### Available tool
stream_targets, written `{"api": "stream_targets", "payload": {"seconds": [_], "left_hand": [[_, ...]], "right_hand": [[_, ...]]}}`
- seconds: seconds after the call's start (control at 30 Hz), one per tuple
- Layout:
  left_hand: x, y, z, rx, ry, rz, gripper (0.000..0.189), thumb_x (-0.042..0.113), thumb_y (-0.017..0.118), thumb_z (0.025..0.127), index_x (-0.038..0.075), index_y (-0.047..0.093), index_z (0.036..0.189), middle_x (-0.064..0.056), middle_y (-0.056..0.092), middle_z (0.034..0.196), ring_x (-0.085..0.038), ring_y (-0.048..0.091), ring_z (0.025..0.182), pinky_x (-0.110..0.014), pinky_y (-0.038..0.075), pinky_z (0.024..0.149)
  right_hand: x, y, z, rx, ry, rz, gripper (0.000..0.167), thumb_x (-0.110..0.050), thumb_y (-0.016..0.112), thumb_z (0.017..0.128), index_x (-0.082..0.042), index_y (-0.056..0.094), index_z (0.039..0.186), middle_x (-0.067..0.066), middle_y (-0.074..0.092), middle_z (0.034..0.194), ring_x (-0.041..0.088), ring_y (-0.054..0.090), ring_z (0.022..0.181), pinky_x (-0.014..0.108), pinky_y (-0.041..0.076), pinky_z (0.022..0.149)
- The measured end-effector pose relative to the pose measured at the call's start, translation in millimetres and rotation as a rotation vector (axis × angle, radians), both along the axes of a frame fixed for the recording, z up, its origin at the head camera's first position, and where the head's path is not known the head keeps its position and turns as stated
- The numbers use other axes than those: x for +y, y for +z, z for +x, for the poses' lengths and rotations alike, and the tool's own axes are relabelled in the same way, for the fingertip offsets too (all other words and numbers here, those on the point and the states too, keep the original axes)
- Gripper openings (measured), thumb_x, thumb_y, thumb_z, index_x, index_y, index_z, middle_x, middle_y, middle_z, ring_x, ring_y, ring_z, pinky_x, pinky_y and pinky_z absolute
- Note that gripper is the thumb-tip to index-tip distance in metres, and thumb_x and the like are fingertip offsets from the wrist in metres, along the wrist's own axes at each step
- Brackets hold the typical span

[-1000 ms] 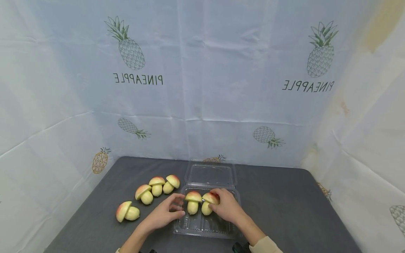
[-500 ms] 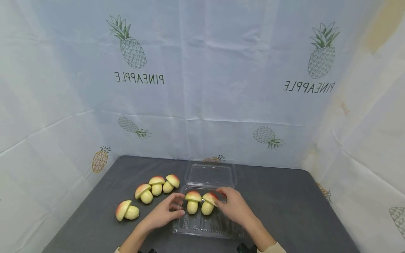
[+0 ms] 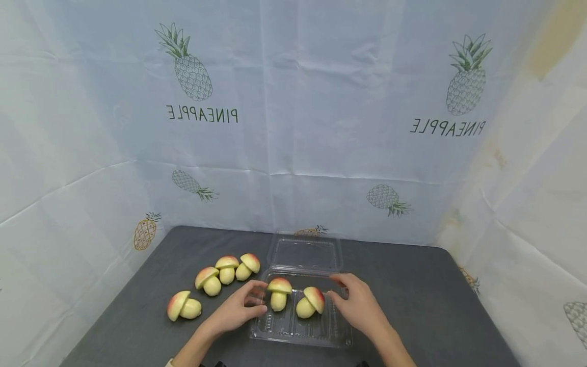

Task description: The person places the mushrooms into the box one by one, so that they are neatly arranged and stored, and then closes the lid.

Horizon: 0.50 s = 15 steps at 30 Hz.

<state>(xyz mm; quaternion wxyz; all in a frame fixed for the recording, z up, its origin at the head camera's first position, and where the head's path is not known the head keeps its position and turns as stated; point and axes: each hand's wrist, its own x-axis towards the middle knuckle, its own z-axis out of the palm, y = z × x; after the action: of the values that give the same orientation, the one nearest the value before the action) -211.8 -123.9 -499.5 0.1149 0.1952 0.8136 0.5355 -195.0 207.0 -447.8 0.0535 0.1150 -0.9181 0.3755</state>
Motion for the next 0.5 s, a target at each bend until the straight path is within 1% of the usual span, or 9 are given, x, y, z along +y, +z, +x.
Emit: {"api": "stream_targets", "payload": {"seconds": [0.17,0.3,0.4,0.5], "left_hand": [[-0.7,-0.3,0.3,0.002,0.001,-0.001,0.051,0.020,0.071,0.096,0.006,0.050,0.141,-0.016,0.059,0.125,-0.033,0.064,0.110,-0.039,0.056,0.080],[-1.2,-0.6,0.2,0.003,0.001,-0.002,0.051,0.020,0.071,0.096,0.006,0.050,0.141,-0.016,0.058,0.125,-0.034,0.064,0.111,-0.039,0.056,0.080],[-1.2,-0.2,0.3,-0.002,-0.001,-0.004,0.052,0.020,0.071,0.096,0.006,0.049,0.141,-0.017,0.058,0.126,-0.034,0.063,0.111,-0.042,0.056,0.081],[-1.0,0.5,0.3,-0.007,-0.005,-0.003,0.051,0.020,0.070,0.097,0.006,0.049,0.142,-0.017,0.058,0.127,-0.034,0.063,0.111,-0.044,0.056,0.082]], "right_hand": [[10,-5.2,1.9,0.003,-0.043,0.022,0.038,-0.016,0.076,0.093,-0.008,0.067,0.129,0.009,0.065,0.125,0.032,0.062,0.115,0.050,0.053,0.095],[17,-9.4,3.0,-0.013,-0.072,0.043,0.040,-0.019,0.076,0.093,-0.007,0.066,0.130,0.010,0.064,0.126,0.032,0.061,0.116,0.049,0.054,0.094],[22,-12.0,4.7,-0.051,-0.084,0.042,0.043,-0.024,0.076,0.093,-0.007,0.065,0.131,0.011,0.064,0.126,0.032,0.062,0.114,0.047,0.056,0.090],[25,-15.5,5.5,-0.105,-0.083,0.016,0.047,-0.027,0.076,0.093,-0.005,0.064,0.133,0.011,0.064,0.125,0.031,0.064,0.110,0.045,0.057,0.084]]}}
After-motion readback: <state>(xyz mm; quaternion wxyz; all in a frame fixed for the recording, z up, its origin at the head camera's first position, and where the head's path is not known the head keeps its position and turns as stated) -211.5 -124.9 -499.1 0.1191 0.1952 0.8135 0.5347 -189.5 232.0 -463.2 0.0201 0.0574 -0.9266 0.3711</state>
